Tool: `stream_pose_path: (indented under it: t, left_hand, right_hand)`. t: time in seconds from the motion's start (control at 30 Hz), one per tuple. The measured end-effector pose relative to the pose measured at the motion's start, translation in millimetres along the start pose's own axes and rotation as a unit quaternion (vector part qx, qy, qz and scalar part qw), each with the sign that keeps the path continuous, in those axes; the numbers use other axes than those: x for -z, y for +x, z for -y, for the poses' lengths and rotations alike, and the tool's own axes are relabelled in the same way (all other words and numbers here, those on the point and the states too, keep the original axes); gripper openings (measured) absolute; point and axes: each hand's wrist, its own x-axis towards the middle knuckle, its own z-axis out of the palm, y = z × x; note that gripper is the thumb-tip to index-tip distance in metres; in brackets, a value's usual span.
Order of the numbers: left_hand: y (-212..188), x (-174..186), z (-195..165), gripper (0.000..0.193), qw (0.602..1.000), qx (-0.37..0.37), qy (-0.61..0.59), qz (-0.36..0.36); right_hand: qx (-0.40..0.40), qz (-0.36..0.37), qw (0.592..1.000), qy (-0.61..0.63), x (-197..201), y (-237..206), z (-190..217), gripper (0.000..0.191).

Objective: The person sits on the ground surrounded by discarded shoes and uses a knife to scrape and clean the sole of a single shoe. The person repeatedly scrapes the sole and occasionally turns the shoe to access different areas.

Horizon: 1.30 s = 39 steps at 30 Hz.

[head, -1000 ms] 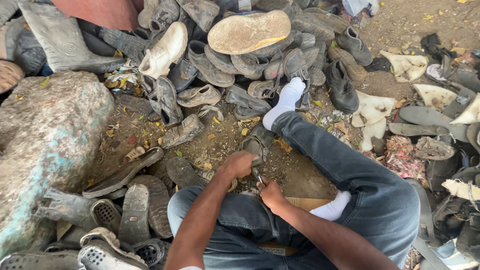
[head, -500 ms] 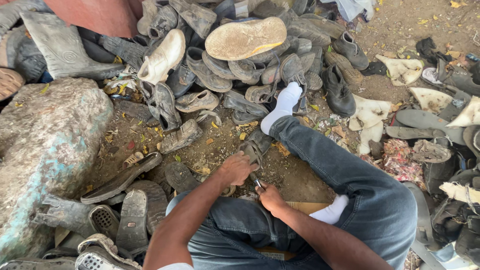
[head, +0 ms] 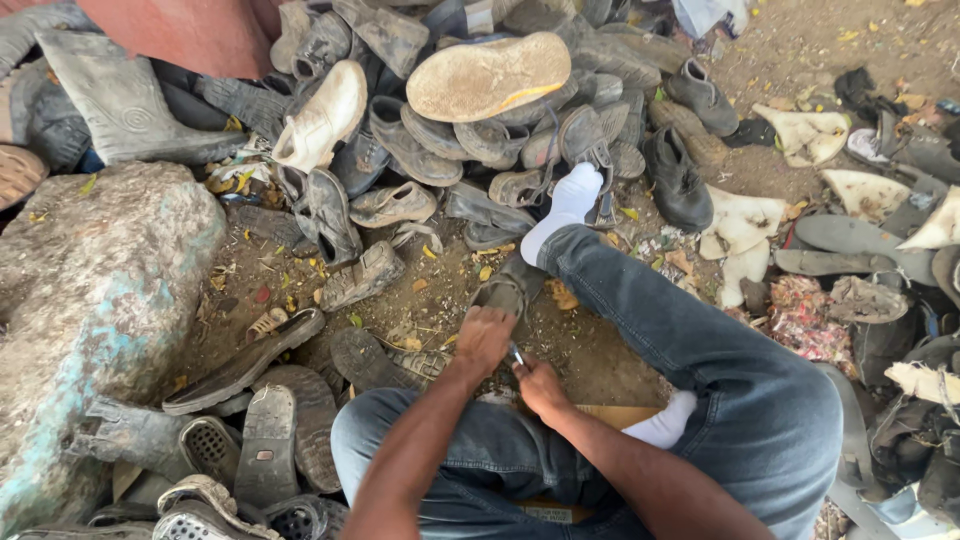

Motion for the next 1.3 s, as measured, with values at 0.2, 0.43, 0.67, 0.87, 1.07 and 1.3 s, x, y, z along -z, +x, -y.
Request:
stream_pose_path:
  t: [0.2,0.43,0.67,0.87,1.07,1.3]
  left_hand:
    - [28,-32,-42,0.005,0.993,0.091,-0.044,-0.054]
    - [24,-25,-46,0.013,0.964,0.147,-0.191,-0.113]
    - [20,-29,-47,0.020,0.943,0.165,-0.267,-0.111]
    - [22,-32,-32,0.034,0.905,0.258,-0.311,-0.132]
    - [24,-26,-38,0.031,0.895,0.277,-0.347,-0.052]
    - [27,-21,-43,0.023,0.845,0.298,-0.438,-0.073]
  right_hand:
    - [0.027,-0.048,0.993,-0.103,43,17,5,0.029]
    - [0.031,-0.036,0.998,-0.039,68,-4,-3,0.027]
    - [0.164,-0.056,0.979,-0.112,48,19,8,0.023]
    - [0.142,-0.051,0.974,-0.168,46,-10,-9,0.024]
    - [0.085,-0.018,0.987,-0.133,36,-20,-16,0.024]
    - [0.065,-0.017,0.985,-0.161,28,-50,-12,0.033]
